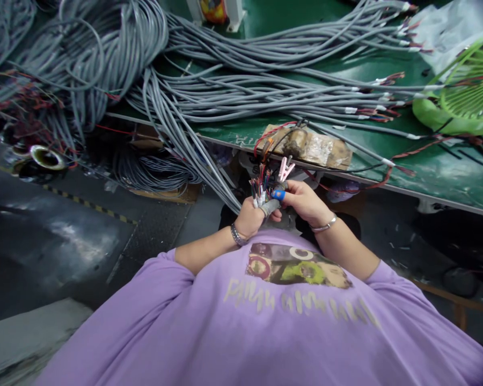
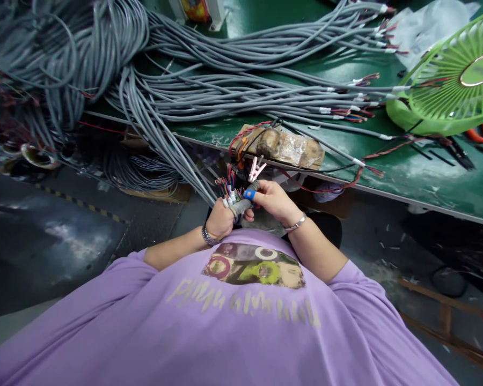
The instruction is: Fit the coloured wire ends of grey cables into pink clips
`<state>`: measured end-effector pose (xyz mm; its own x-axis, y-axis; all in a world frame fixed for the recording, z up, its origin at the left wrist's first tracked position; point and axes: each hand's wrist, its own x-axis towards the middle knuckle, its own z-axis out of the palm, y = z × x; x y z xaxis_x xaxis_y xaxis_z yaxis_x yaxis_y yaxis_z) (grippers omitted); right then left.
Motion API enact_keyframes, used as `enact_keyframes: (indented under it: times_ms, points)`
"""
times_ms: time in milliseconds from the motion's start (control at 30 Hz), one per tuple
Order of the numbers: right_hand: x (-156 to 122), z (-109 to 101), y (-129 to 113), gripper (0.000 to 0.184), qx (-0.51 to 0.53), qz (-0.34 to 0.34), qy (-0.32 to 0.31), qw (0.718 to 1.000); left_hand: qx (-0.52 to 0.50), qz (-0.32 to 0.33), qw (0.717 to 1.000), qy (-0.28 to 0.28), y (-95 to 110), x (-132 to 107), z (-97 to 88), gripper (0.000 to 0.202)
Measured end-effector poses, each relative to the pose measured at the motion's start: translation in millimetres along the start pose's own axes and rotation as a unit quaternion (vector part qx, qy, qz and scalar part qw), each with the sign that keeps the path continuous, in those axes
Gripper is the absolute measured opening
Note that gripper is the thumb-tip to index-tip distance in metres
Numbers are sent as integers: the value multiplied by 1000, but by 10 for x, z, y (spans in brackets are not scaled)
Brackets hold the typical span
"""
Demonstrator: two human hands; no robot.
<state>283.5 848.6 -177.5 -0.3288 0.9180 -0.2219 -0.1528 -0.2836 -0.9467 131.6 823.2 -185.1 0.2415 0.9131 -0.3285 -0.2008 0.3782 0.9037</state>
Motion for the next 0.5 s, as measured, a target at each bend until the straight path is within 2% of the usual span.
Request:
enact_keyframes:
  times_ms: [100,200,333,433,500]
  points:
    - [46,-22,29,39,19,17,13,1000,-22,0,1000,19,19,-15,-5,40]
    - [92,-115,64,43,89,40,53,994,-51,0,998,43,73,-41,6,35]
    - [167,-202,67,43,182,41,113,976,-71,4,997,40,149,-55,43,33]
    - [232,-164,57,48,192,33,80,978,-83,-3,996,37,199,-28,97,38]
    - [273,-110,69,53,164,0,71,984,-86,-11,996,33,226,3,133,40]
